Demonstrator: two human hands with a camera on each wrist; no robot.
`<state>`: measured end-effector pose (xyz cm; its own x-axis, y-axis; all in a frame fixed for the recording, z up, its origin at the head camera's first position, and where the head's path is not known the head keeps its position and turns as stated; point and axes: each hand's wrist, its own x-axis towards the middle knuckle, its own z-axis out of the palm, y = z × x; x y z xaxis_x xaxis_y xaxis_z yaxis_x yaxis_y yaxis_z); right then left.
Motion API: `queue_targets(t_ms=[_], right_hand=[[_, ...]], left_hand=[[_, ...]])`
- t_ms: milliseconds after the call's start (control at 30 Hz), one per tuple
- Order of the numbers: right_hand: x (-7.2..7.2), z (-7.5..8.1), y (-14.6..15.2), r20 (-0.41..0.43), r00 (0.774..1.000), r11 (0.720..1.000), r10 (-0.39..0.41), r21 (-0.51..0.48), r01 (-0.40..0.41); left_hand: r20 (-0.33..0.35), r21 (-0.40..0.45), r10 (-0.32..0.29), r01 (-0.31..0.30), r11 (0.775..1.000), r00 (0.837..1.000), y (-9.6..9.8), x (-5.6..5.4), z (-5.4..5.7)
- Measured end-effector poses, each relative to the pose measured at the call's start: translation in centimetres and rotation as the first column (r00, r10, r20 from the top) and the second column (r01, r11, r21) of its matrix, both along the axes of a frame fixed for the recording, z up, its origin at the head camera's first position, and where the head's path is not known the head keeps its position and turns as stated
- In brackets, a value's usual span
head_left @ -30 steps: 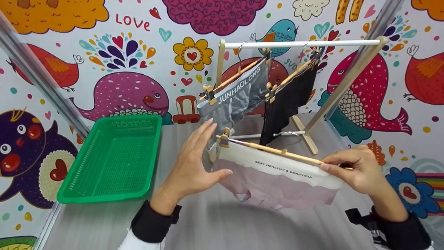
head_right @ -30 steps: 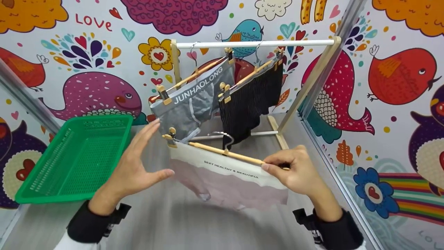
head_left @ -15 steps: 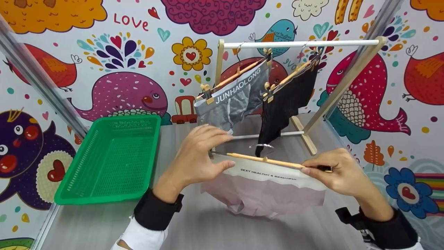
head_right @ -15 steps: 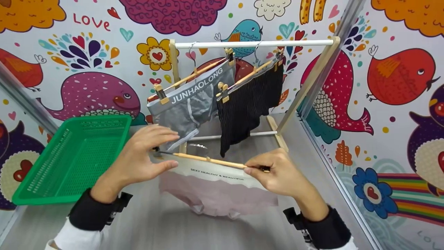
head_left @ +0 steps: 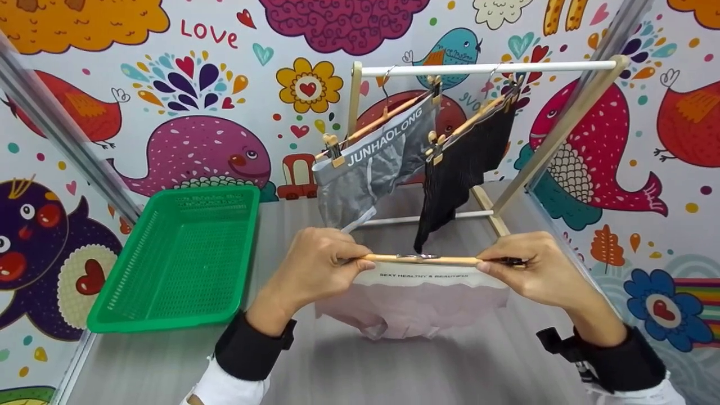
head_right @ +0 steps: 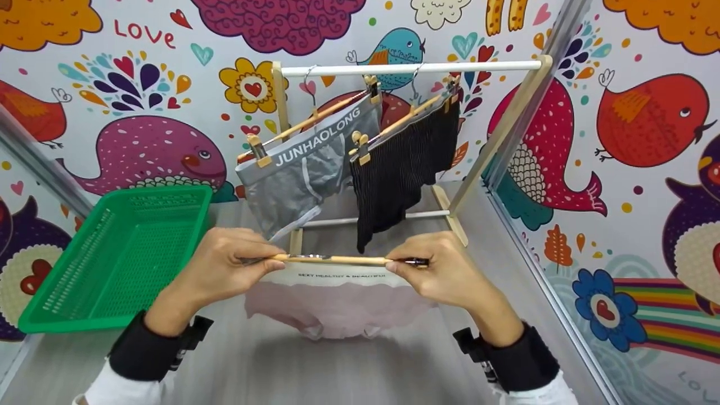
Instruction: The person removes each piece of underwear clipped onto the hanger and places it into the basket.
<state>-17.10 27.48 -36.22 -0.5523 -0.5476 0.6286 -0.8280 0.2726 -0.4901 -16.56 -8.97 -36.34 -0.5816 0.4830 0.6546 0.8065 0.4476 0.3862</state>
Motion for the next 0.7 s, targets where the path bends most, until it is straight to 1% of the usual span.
queue_targets(t_ms=[133,200,267,367,500,600,700], right_hand=[[-0.3,-0.2,-0.2,0.034,0.999,0.999,-0.013,-0.049,0.014],[-0.4,-0.1,-0.3,0.055,0.998,0.998,-0.007,-0.065,0.01],[-0.4,0.1,-0.3,0.062,0.998,0.997,-0.021,-0.07,0.025],[-0.3,0.3,-0.3,0.084,0.993,0.995,-0.079,-0.05,0.083],[-0.3,0.4,-0.3,0.124,0.978,0.985,-0.169,-0.013,0.172],[-0.4,0.5,-0.5,0.157,0.963,0.975,-0.22,0.004,0.222],[-0.5,0.5,-0.6,0.169,0.95,0.964,-0.264,0.017,0.265]], left_hand=[[-0.036,-0.002,0.007,-0.007,1.0,0.999,-0.3,0.3,0.1],[-0.068,-0.004,0.017,-0.017,1.0,0.998,-0.4,0.4,0.1],[-0.102,-0.007,0.035,-0.036,0.999,0.994,-0.5,0.4,0.2],[-0.142,-0.006,0.066,-0.068,0.998,0.988,-0.7,0.4,0.2],[-0.169,-0.007,0.105,-0.108,0.994,0.98,-1.1,0.5,0.1],[-0.169,-0.018,0.121,-0.126,0.992,0.978,-1.3,0.6,0.1],[-0.152,-0.024,0.13,-0.135,0.991,0.98,-1.5,0.8,0.1]])
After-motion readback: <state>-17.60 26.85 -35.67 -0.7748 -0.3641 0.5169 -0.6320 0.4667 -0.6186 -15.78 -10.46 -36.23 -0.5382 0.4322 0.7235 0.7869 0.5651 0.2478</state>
